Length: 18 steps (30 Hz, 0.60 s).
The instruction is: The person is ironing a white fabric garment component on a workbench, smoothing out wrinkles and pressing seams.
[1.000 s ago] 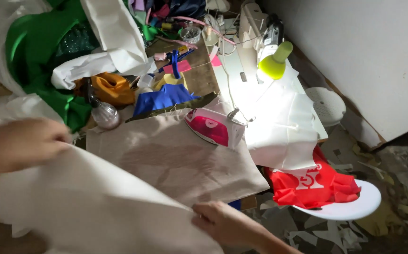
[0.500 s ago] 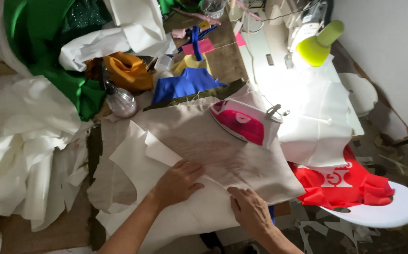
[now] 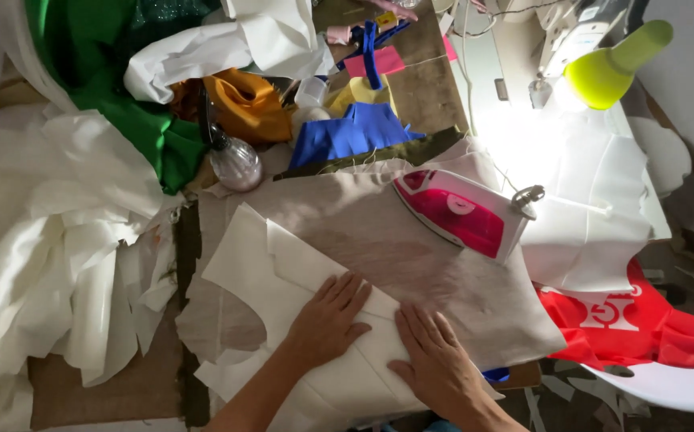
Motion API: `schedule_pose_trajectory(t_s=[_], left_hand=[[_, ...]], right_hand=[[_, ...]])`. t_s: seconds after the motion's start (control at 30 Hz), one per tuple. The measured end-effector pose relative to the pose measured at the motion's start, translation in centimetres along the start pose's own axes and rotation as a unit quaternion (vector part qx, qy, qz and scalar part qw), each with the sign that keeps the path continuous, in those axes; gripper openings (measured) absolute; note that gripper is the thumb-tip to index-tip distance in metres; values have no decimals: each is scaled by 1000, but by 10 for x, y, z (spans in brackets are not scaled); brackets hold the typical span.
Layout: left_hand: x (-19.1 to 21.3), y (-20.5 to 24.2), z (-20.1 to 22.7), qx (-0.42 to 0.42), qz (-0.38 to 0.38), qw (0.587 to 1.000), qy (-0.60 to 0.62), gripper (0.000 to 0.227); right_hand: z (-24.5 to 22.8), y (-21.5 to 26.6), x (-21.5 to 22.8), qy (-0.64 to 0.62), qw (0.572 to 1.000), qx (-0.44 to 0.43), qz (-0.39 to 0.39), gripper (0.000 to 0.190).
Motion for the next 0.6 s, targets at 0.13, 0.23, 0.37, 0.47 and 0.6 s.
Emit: schedule_pose_trajectory(t_s=[0.13,0.23,0.37,0.47,0.6], left_hand=[[-9,-1,-5,197,50,979,-25,77],[-12,-13,1,306,51,951,0,99],[5,-17,3,296,74,951,-52,107],[0,-12,9,303,73,949,-43,106],[5,-19,8,320,33,946,-39,101]], right_hand=[[2,7,2,23,999,-6,-22,91],[3,21,-5,58,998,-11,5,95],[28,14,4,41,999,13,4,99],[71,-24,54,-120,991,27,57,73],[159,-107,91,46,996,-63,41,78]])
Point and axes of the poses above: each hand's wrist, its own y-axis away from the middle knuckle, its own x-axis out of the back of the hand, z = x × y, the point moved 7 cm from there along -y, towards the middle knuckle, and after that the axes turned 5 degrees about x, right-handed, at the moved point
